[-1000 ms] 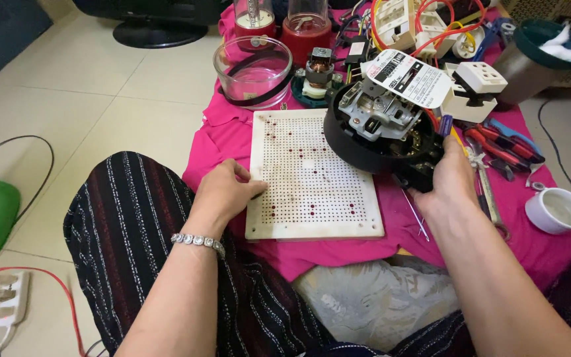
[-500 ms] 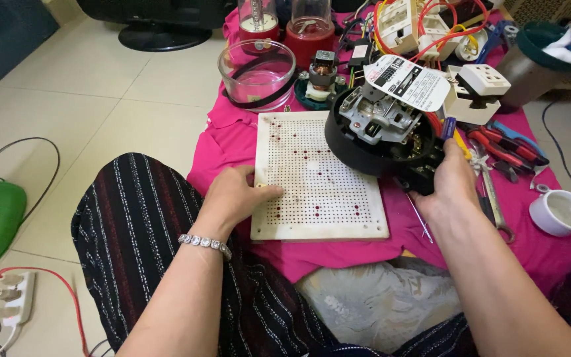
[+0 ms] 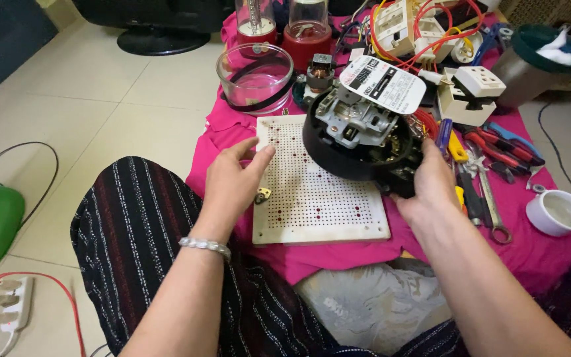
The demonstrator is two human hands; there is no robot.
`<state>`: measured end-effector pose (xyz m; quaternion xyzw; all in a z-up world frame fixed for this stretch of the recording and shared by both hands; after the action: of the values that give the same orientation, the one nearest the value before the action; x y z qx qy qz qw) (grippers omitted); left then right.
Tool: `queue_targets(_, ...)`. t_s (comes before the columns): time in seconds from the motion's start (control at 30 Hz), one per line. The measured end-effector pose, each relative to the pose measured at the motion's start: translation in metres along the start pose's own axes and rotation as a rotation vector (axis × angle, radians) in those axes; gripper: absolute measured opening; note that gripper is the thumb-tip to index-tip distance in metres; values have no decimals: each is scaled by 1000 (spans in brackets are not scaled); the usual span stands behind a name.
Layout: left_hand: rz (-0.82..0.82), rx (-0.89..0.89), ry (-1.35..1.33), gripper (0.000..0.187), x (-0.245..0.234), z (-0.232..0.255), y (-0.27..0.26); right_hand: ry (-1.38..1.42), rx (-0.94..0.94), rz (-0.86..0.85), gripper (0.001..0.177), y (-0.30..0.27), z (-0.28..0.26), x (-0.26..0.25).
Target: The person uses a screwdriver to unscrew and remove a component from a white perforated board. They then lift the board to inspect the underside and use the screwdriver to point at specific holes.
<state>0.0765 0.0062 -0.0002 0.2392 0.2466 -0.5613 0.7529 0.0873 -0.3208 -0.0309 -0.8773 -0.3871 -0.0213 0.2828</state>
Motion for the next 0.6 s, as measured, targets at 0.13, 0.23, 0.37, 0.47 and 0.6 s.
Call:
queue_targets(0.13, -191, -175, -538, 72, 20, 31, -19, 64, 13, -59, 60, -25, 7, 20)
queue_targets(0.23, -269, -221, -794, 98, 20, 75, -48, 150, 46, -143, 59, -57, 15, 35)
queue_targets(0.37, -146, -371, -1253, 106, 14, 98, -62, 248, 167, -267, 52, -91, 38, 54)
queue_targets(0.47, -58, -445, -1446, 97, 23, 74, -43, 229, 160, -329, 53, -106, 53, 61)
queue_targets(0.6, 123, -533, -1628, 77, 31, 26, -29, -57, 93, -449, 75, -142, 47, 68)
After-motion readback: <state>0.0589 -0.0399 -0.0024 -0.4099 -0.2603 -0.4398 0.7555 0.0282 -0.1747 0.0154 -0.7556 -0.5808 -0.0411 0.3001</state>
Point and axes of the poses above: each hand's wrist, its own y-axis towards the middle knuckle, its own x-axis out of the palm, z = x × y, the point moved 6 cm from there along y, towards the middle knuckle, and after that the axes turned 3 degrees about z, right-handed, at the moved point
